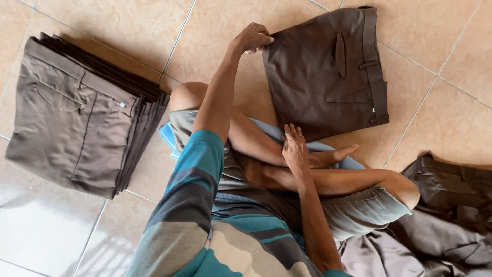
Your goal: The person sits cross-legged on a tiled floor and folds a pair of brown trousers by hand. They smooth the fabric, fold the legs together, and then fold the garment into a compact rectangle before placing it on a stack of similar trousers.
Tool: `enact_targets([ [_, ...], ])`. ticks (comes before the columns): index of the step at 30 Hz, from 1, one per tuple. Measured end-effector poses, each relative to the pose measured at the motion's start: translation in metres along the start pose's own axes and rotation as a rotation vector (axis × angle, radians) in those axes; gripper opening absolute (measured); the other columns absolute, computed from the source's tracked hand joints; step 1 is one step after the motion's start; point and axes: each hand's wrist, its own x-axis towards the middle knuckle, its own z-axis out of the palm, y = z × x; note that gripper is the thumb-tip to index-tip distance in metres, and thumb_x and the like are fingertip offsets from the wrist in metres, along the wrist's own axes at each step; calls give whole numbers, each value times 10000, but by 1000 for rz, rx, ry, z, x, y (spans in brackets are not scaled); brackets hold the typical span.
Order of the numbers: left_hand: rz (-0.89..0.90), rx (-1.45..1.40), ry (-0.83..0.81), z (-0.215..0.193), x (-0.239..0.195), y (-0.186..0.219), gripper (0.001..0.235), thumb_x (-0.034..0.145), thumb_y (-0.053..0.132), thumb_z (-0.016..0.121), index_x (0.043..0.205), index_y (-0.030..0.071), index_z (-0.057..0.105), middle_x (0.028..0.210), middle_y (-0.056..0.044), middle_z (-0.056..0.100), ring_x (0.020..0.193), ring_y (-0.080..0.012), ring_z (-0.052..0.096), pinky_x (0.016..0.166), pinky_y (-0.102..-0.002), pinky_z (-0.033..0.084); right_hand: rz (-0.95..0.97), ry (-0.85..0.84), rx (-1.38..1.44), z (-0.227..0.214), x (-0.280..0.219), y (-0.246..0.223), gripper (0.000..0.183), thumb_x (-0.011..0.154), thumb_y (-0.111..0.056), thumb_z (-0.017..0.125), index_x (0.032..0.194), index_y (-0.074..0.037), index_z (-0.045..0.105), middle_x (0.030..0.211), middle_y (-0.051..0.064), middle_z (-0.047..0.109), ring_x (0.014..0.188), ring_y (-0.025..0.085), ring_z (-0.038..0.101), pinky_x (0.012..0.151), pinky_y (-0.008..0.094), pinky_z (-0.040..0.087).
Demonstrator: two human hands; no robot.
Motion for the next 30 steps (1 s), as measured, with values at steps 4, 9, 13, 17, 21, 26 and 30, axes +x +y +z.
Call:
enact_targets([
  [4, -7, 46, -84, 1, 5, 2, 128, 1013, 209, 666, 960, 94, 653, 705, -84, 699, 509, -133, 475, 487, -298, 379, 38, -17, 13, 3, 0, 1, 463, 1015, -37, 535, 1478, -38, 522, 1527, 187, 540, 1444, 434, 451, 1096, 508, 446],
  [9, -22, -23, -39, -1, 4, 21, 91, 919, 90, 668, 862, 103, 598, 616, -58, 666, 449, -119, 420, 419, -276, 323, 28, -90, -31, 3, 0, 4, 511, 998, -8, 467, 1509, -29, 485, 1560, 194, 500, 1461, 437, 424, 1081, 518, 443],
  [13, -196, 196, -217, -6, 8, 28, 386, 1016, 167, 673, 678, 134, 490, 708, -94, 715, 501, -104, 511, 489, -266, 372, 37, -113, -14, -2, 1, 2, 481, 1054, -116, 514, 1524, -24, 474, 1567, 197, 487, 1469, 436, 407, 1106, 510, 423],
  [17, -129, 376, -119, -7, 19, 22, 457, 960, 124, 718, 572, 133, 475, 743, -106, 769, 545, -130, 643, 571, -297, 524, 30, -146, 14, -15, 2, -7, 495, 1052, -99, 509, 1533, -1, 440, 1587, 219, 450, 1478, 456, 380, 1123, 531, 406],
  [21, -28, 706, 76, 25, 102, -60, 316, 879, 296, 870, 797, 81, 653, 691, -109, 736, 849, -308, 727, 861, -512, 550, 93, -238, -2, -14, 6, -9, 513, 1042, -60, 450, 1550, -4, 407, 1611, 214, 411, 1498, 445, 345, 1120, 566, 391],
  [26, -47, 743, 408, 47, 145, -103, 633, 849, 286, 679, 1433, 196, 453, 1223, -164, 668, 1081, -430, 675, 854, -545, 561, 21, -162, -56, -5, 1, -3, 507, 1034, -73, 431, 1538, -22, 422, 1600, 218, 428, 1449, 469, 409, 1065, 548, 417],
  [30, 54, 317, 470, 68, 24, -64, 672, 778, 59, 495, 1436, -38, 394, 1183, -277, 680, 1095, -500, 632, 881, -581, 528, 38, -58, -43, 14, -1, 3, 506, 1025, -80, 479, 1528, -38, 459, 1581, 192, 470, 1451, 461, 417, 1065, 566, 428],
])
